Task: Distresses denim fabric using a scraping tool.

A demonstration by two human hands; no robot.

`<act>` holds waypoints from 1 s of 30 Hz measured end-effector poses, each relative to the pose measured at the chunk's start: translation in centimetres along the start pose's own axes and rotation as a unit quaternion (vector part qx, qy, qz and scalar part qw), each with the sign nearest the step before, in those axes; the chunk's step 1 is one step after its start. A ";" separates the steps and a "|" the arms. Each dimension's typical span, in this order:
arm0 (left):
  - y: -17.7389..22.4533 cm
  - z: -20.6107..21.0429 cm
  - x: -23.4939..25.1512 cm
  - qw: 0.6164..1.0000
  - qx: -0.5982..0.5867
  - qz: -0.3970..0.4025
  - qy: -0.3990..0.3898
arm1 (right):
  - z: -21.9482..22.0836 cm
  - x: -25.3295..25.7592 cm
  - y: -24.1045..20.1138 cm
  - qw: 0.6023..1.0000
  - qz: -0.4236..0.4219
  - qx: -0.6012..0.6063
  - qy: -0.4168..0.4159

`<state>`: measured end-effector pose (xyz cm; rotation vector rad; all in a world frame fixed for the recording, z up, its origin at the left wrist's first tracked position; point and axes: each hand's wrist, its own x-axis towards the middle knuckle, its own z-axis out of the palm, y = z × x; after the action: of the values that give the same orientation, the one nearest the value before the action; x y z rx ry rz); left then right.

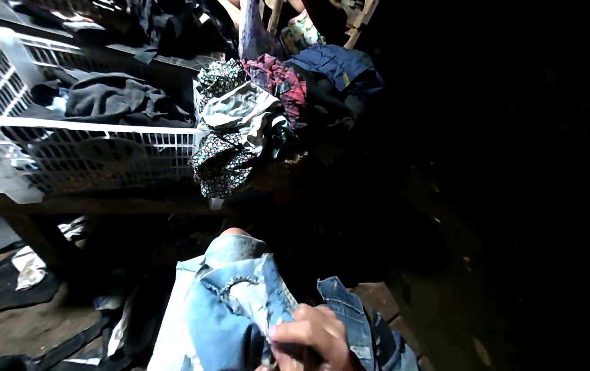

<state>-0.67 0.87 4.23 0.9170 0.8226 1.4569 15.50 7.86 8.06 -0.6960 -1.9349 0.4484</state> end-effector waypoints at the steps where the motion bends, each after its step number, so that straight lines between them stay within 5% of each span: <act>1: 0.4 0.3 0.5 0.999 0.003 -0.034 0.016 | 0.0 -0.2 -0.1 1.000 -0.005 -0.017 -0.004; 4: -1.2 -0.4 1.7 0.984 0.026 -0.155 0.079 | 2.1 -1.3 2.1 0.999 0.019 -0.008 -0.040; 7: -4.9 -1.8 1.2 0.975 0.040 -0.183 0.121 | 4.3 -2.7 4.2 0.984 0.147 0.061 -0.082; 13: -2.8 -0.4 1.9 0.946 0.050 -0.233 0.221 | 2.1 -3.2 3.8 0.936 0.278 0.182 -0.114; 19: -1.7 0.5 2.4 0.939 0.042 -0.225 0.258 | -0.9 -5.8 2.9 0.951 0.232 -0.008 -0.206; 30: -1.3 0.9 1.1 0.940 0.019 -0.216 0.263 | -0.1 -6.0 2.4 0.952 0.196 -0.062 -0.228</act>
<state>0.70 2.10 3.54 0.3261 1.3549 1.3034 18.36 5.83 2.58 -1.1485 -2.2716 0.7940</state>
